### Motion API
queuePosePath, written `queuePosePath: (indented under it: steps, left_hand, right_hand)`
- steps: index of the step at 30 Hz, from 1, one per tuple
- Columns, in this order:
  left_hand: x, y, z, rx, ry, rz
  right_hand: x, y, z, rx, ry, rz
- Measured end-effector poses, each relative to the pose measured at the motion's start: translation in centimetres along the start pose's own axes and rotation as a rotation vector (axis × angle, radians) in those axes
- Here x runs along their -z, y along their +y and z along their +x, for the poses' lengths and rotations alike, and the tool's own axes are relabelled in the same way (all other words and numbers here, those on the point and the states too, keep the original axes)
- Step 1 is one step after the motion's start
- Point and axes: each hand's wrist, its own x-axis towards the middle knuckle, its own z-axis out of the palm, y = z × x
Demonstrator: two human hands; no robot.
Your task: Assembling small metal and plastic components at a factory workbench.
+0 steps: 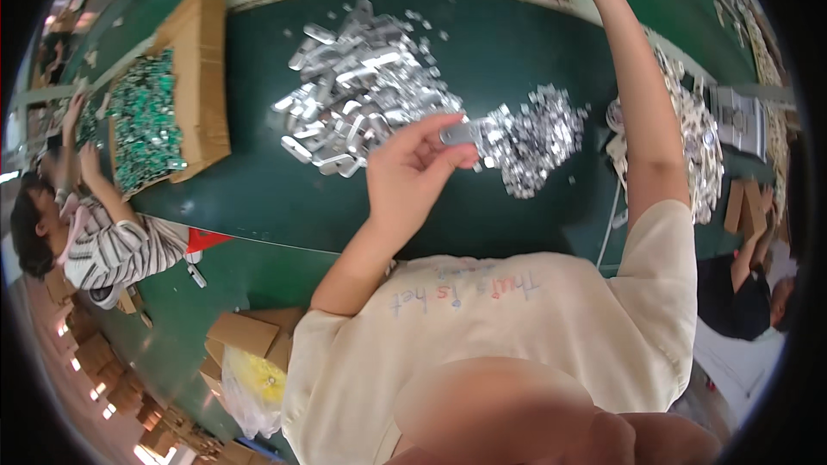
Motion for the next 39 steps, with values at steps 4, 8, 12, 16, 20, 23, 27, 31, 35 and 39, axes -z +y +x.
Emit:
queuePosePath:
  steps: [4,8,12,16,20,23,27,31,35,39]
  left_hand:
    - [0.3,-0.5,-0.7,-0.015,0.025,0.107]
    - [0.5,-0.1,0.3,-0.076,-0.049,0.041]
    - [1.1,-0.4,-0.7,-0.017,0.064,-0.022]
    - [1.2,1.1,1.1,-0.021,-0.063,0.029]
    - [-0.1,0.6,1.6,-0.009,-0.107,-0.049]
    - [-0.6,1.1,1.3,-0.042,-0.124,-0.005]
    - [-2.1,1.6,0.7,-0.099,-0.189,-0.007]
    - [-2.9,1.6,-0.2,-0.142,-0.197,-0.025]
    - [-3.2,1.9,-0.8,-0.145,-0.162,0.023]
    - [-3.1,2.3,-1.1,-0.132,-0.150,0.028]
  right_hand:
    - [-10.8,7.2,8.3,0.005,-0.120,-0.142]
    - [-10.9,13.4,11.5,0.269,-0.214,0.063]
    - [-0.1,-0.9,5.2,0.231,-0.413,0.730]
    - [9.5,-4.1,-7.3,0.153,-0.392,1.015]
    - [13.0,-7.5,-15.8,0.159,-0.251,1.298]
    - [12.6,-8.9,-19.8,0.202,-0.061,1.339]
    - [13.6,-8.6,-21.8,0.261,-0.049,1.111]
    - [13.6,-8.7,-22.8,0.219,-0.084,1.181]
    - [13.8,-8.7,-23.2,0.210,-0.108,1.165]
    - [14.0,-8.9,-23.2,0.177,-0.127,1.206]
